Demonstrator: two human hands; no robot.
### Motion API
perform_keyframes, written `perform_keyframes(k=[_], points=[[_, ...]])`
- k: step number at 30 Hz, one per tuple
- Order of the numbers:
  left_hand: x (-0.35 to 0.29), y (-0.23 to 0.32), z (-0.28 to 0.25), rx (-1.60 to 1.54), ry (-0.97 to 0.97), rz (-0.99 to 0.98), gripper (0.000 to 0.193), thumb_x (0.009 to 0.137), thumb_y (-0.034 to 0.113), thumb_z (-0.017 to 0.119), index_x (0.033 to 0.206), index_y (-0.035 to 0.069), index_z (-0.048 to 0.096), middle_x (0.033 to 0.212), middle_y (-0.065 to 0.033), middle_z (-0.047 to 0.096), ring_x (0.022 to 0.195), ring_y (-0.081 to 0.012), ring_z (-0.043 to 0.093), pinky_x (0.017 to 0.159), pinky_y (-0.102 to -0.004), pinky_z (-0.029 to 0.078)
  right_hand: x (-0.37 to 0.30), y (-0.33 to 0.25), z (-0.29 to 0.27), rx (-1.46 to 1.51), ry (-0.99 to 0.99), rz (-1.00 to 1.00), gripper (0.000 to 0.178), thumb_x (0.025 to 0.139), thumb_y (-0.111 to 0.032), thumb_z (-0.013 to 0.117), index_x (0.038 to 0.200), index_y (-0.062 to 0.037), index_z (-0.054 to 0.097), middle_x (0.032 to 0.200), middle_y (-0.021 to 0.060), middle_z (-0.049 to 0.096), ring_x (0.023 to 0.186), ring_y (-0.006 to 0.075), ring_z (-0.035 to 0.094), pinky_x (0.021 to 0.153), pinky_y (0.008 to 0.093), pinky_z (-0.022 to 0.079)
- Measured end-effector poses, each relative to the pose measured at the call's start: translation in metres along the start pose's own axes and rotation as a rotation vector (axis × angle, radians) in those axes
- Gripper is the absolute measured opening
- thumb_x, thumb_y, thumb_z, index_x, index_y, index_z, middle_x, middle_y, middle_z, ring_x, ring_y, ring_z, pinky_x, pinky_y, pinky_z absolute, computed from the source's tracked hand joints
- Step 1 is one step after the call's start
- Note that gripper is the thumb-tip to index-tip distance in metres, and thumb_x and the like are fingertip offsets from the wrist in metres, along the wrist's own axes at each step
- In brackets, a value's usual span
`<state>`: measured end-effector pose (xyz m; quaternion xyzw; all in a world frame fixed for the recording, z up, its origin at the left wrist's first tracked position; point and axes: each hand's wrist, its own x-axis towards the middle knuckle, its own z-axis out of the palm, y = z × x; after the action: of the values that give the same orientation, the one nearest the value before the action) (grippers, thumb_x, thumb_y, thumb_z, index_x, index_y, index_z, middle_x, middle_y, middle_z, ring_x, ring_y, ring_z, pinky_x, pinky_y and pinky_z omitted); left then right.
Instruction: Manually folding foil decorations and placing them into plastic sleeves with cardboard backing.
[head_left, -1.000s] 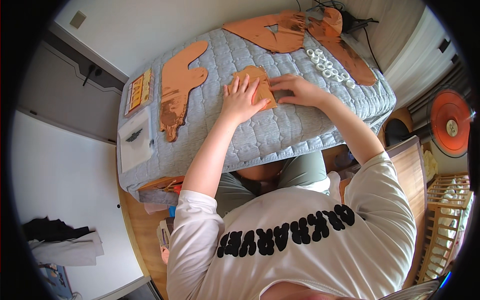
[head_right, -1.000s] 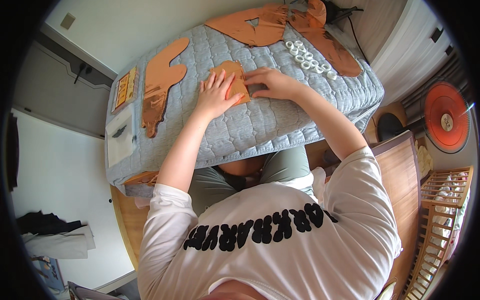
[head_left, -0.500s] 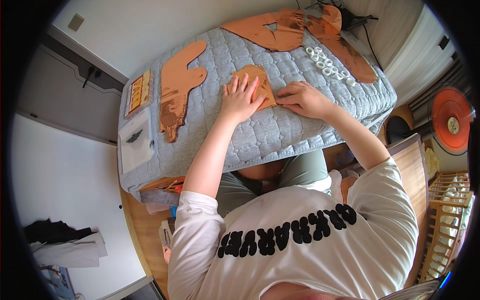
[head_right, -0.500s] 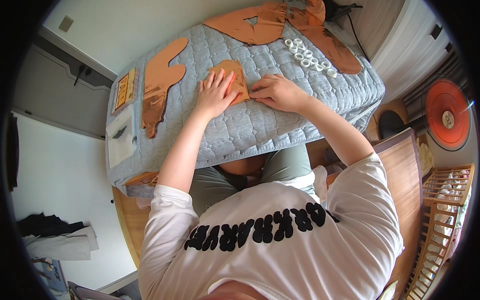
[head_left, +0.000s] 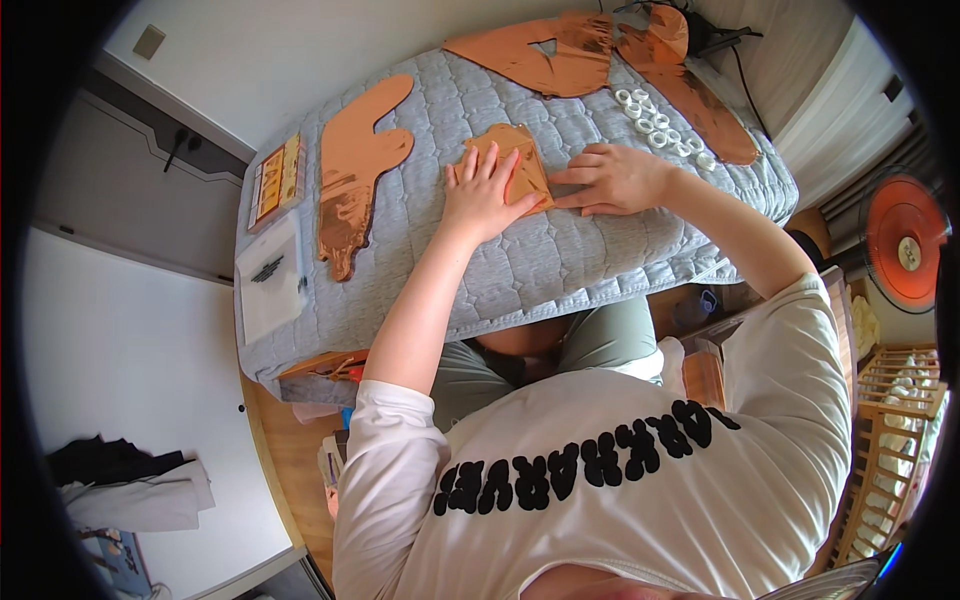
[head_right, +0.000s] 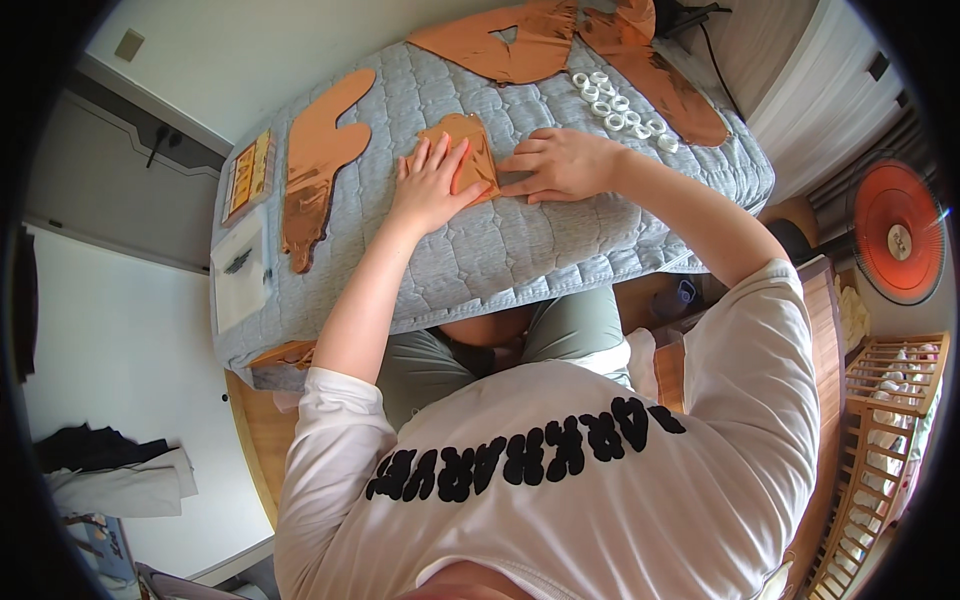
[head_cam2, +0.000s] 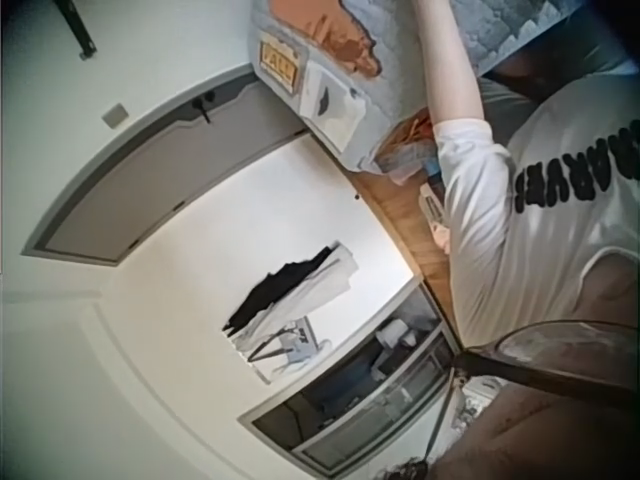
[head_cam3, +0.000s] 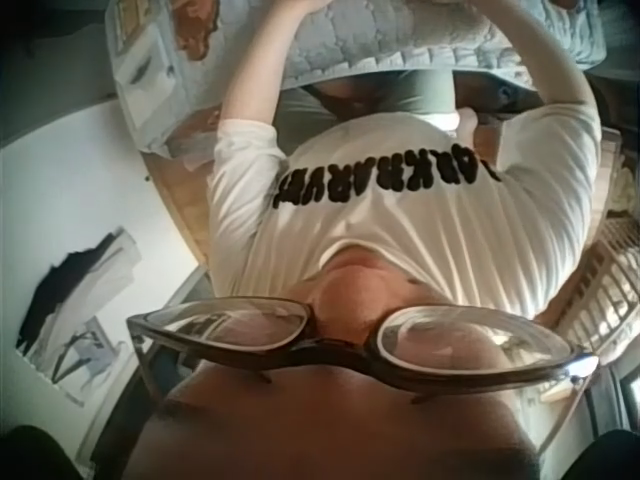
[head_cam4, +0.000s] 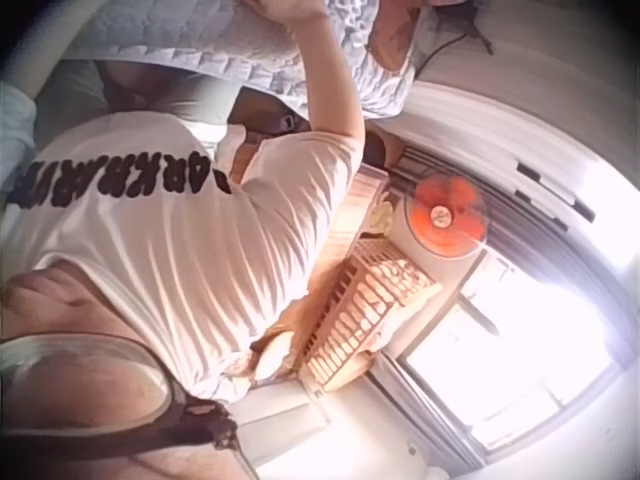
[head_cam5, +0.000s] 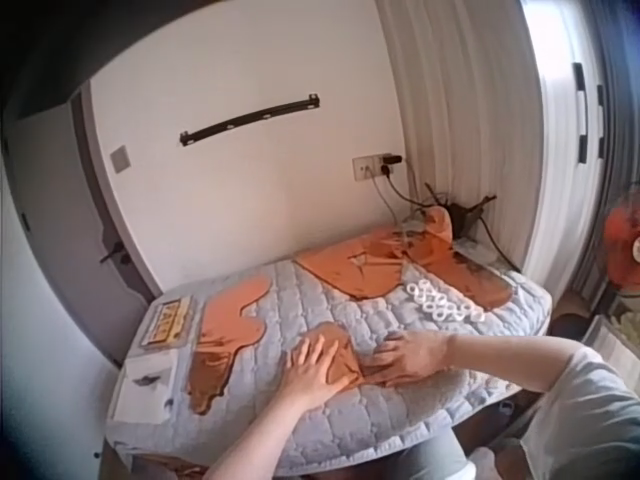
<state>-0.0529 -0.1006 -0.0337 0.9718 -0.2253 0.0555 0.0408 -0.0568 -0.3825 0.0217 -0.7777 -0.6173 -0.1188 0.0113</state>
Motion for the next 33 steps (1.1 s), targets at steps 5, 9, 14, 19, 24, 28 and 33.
perform_keyframes(k=[5, 9, 14, 19, 24, 28, 33], points=[[0.0, 0.002, -0.001, 0.004, -0.005, -0.008, 0.085, 0.091, 0.07, 0.054, 0.16, 0.025, 0.031, 0.167, -0.0141, 0.025, 0.154, -0.0396, 0.019, 0.12, -0.0667, 0.014, 0.0, -0.01, 0.006, 0.097, 0.147, 0.065, 0.034, 0.096, -0.027, 0.065, 0.129, -0.0186, 0.068, 0.131, 0.0057, 0.063, 0.118, 0.0251, 0.06, 0.103, 0.0421, 0.046], [0.001, 0.003, -0.003, 0.005, 0.006, 0.004, 0.085, 0.091, 0.07, 0.055, 0.16, 0.025, 0.031, 0.167, -0.0142, 0.026, 0.154, -0.0398, 0.02, 0.12, -0.0669, 0.015, 0.0, -0.019, 0.016, 0.157, 0.153, 0.159, 0.035, 0.094, -0.021, 0.068, 0.128, -0.0146, 0.068, 0.133, 0.0061, 0.063, 0.124, 0.0257, 0.058, 0.107, 0.0443, 0.044], [0.001, 0.0, 0.001, 0.01, 0.027, 0.005, 0.086, 0.09, 0.07, 0.056, 0.159, 0.025, 0.031, 0.166, -0.0144, 0.027, 0.154, -0.0398, 0.021, 0.119, -0.0667, 0.016, -0.001, -0.024, 0.015, 0.048, 0.126, 0.114, 0.036, 0.093, -0.023, 0.069, 0.128, -0.0146, 0.068, 0.141, 0.005, 0.06, 0.132, 0.0253, 0.053, 0.11, 0.0453, 0.042], [0.001, -0.001, 0.004, -0.04, 0.044, 0.016, 0.091, 0.087, 0.077, 0.054, 0.158, 0.024, 0.036, 0.166, -0.0161, 0.027, 0.154, -0.0402, 0.021, 0.12, -0.0674, 0.013, -0.001, -0.022, 0.015, 0.211, 0.165, 0.185, 0.035, 0.09, -0.019, 0.071, 0.124, -0.0136, 0.069, 0.139, 0.004, 0.061, 0.131, 0.0252, 0.054, 0.109, 0.0455, 0.044], [0.003, -0.002, 0.005, -0.043, 0.03, 0.021, 0.09, 0.089, 0.077, 0.049, 0.159, 0.022, 0.035, 0.166, -0.0162, 0.027, 0.155, -0.0399, 0.019, 0.12, -0.068, 0.011, 0.006, -0.006, 0.024, 0.133, 0.242, 0.315, 0.034, 0.087, -0.016, 0.072, 0.121, -0.0118, 0.069, 0.128, 0.0035, 0.066, 0.121, 0.0252, 0.061, 0.102, 0.041, 0.05], [0.003, -0.006, 0.007, -0.071, 0.014, 0.012, 0.079, 0.097, 0.071, 0.039, 0.159, 0.022, 0.035, 0.167, -0.0156, 0.026, 0.155, -0.0388, 0.017, 0.12, -0.0681, 0.01, 0.024, 0.011, 0.024, -0.022, 0.273, 0.172, 0.033, 0.088, -0.018, 0.069, 0.12, -0.0091, 0.069, 0.122, 0.0049, 0.069, 0.114, 0.024, 0.065, 0.098, 0.0383, 0.053], [0.002, -0.007, 0.006, -0.135, -0.003, -0.002, 0.071, 0.103, 0.065, 0.029, 0.159, 0.021, 0.035, 0.167, -0.0133, 0.026, 0.156, -0.0371, 0.017, 0.12, -0.068, 0.009, 0.035, 0.027, 0.029, -0.058, 0.267, 0.054, 0.034, 0.087, -0.018, 0.069, 0.119, -0.0072, 0.07, 0.122, 0.007, 0.07, 0.114, 0.0249, 0.066, 0.097, 0.039, 0.053]])
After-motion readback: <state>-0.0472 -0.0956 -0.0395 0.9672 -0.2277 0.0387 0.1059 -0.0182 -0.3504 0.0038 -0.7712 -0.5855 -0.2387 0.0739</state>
